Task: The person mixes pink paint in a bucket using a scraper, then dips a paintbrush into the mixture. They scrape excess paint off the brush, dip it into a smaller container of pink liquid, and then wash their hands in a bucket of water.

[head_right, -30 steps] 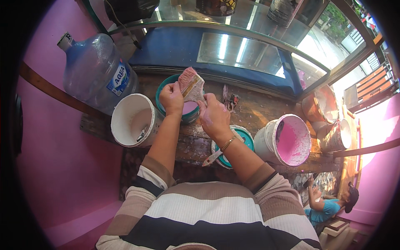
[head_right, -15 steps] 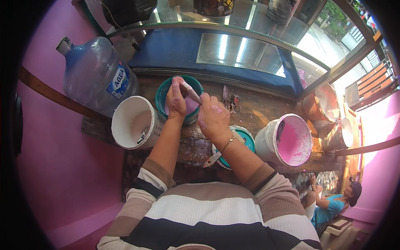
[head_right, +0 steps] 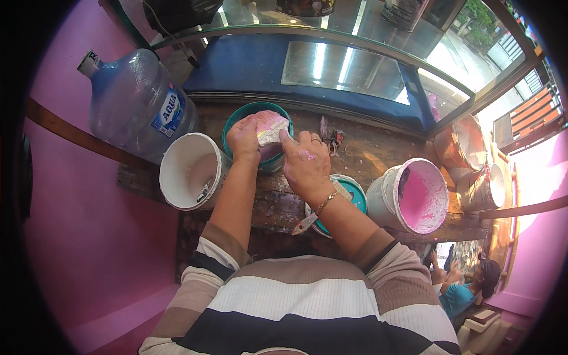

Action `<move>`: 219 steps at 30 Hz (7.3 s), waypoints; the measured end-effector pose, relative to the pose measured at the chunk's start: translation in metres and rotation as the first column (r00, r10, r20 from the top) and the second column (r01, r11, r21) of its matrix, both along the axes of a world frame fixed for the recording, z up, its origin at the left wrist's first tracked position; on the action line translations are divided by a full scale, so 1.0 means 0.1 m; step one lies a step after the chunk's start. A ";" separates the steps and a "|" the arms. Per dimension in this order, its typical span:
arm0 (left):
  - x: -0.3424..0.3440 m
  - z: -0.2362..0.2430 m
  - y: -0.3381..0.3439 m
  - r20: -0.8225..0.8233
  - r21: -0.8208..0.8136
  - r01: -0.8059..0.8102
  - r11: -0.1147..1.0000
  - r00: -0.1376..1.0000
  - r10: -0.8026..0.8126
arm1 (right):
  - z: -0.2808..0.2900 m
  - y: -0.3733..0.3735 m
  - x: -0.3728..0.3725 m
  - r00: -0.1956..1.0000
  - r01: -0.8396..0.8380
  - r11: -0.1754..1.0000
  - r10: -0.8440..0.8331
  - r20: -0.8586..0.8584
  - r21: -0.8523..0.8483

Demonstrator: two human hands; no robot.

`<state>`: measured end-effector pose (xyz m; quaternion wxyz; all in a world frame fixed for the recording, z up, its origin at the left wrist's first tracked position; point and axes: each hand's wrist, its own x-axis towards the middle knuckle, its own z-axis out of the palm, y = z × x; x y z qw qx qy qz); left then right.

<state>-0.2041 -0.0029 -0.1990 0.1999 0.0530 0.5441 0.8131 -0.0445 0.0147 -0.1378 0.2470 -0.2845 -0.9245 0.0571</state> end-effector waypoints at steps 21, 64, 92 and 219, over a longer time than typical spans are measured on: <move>0.00 0.07 0.05 -0.214 -0.456 0.123 0.881 0.946 -0.243 | 0.24 0.13 0.12 0.996 -0.088 0.990 0.091 -0.023 0.106; -0.08 -0.08 0.09 0.142 -0.329 0.399 0.856 0.917 -0.373 | 0.17 0.69 -0.86 0.751 -0.458 0.885 0.333 0.570 0.086; -0.02 0.32 0.11 0.286 -0.251 0.251 0.935 0.942 -0.176 | 0.97 0.40 -0.47 0.791 -0.544 0.753 0.312 0.526 0.371; 0.12 0.68 -0.27 -0.401 -0.240 0.091 0.967 0.897 -0.184 | -0.02 -0.22 0.33 0.980 0.031 0.656 -0.168 -0.106 -0.754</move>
